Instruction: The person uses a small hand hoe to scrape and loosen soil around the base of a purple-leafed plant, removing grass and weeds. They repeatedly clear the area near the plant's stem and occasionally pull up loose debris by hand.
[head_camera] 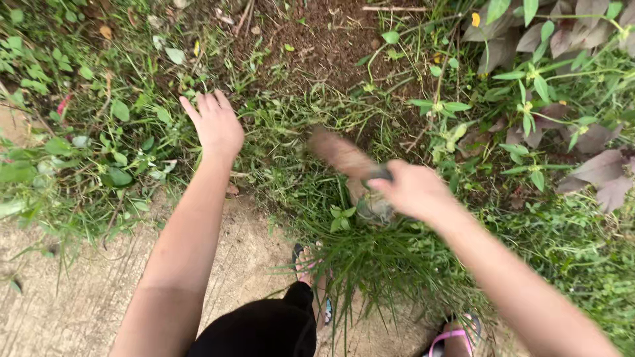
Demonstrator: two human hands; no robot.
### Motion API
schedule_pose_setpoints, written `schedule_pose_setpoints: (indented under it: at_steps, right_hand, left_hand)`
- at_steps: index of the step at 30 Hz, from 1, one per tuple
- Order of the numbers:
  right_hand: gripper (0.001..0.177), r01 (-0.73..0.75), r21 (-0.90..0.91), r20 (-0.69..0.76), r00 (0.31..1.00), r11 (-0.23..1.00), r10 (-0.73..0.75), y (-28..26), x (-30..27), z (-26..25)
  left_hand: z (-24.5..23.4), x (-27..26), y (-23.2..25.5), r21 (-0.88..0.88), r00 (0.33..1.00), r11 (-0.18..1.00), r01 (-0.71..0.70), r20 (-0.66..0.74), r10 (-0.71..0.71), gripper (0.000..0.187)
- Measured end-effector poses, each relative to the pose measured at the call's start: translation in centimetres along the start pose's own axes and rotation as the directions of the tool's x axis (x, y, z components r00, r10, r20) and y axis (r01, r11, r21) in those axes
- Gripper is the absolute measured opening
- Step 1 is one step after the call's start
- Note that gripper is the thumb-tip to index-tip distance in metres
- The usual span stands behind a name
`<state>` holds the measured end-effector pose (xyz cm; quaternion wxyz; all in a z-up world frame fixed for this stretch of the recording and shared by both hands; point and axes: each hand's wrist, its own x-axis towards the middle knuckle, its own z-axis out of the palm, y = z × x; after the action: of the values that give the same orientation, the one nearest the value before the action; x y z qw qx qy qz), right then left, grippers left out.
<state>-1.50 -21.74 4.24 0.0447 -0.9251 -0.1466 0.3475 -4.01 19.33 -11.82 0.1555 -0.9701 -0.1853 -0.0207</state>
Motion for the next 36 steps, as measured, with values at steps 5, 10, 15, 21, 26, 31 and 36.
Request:
schedule_pose_setpoints:
  at_steps: [5, 10, 15, 21, 26, 31, 36]
  right_hand:
    - [0.050, 0.002, 0.129, 0.021, 1.000, 0.992, -0.005, 8.0, 2.5, -4.4]
    - [0.043, 0.006, 0.074, 0.166, 0.986, 0.997, -0.018, 3.6, 9.8, -0.5]
    - [0.043, -0.194, 0.690, 0.232, 0.972, 0.698, 0.041, -0.4, 8.9, 7.8]
    - [0.053, 0.157, 0.252, -0.008, 0.987, 0.955, -0.160, -7.0, 6.4, 6.6]
    - [0.059, -0.070, 0.308, 0.162, 0.987, 0.949, 0.020, -1.8, 1.1, 0.9]
    - [0.062, 0.028, -0.041, -0.015, 0.999, 0.999, -0.028, 5.9, 6.3, 1.6]
    - [0.047, -0.099, 0.721, 0.191, 0.980, 0.685, -0.059, 0.0, 14.0, 7.7]
  left_hand:
    - [-0.1, -1.7, -1.1, -0.095, 0.998, 0.994, -0.055, -0.001, 0.055, 0.062]
    - [-0.5, -1.1, -1.3, -0.071, 0.998, 0.995, -0.067, -0.005, 0.066, 0.060]
    - [-1.1, 0.4, 1.0, 0.048, 0.993, 0.996, -0.071, 0.096, 0.066, 0.060]
    - [-1.9, 2.1, 2.5, -0.020, 0.996, 0.996, -0.091, -0.028, 0.090, 0.055]
    - [-1.1, 0.1, -0.4, -0.197, 0.998, 0.980, -0.035, -0.066, 0.022, 0.049]
    - [0.5, -1.0, -1.3, -0.154, 0.994, 0.984, -0.086, -0.087, 0.073, 0.048]
    - [-0.4, 0.3, 0.3, -0.126, 0.993, 0.989, -0.075, -0.100, 0.063, 0.050]
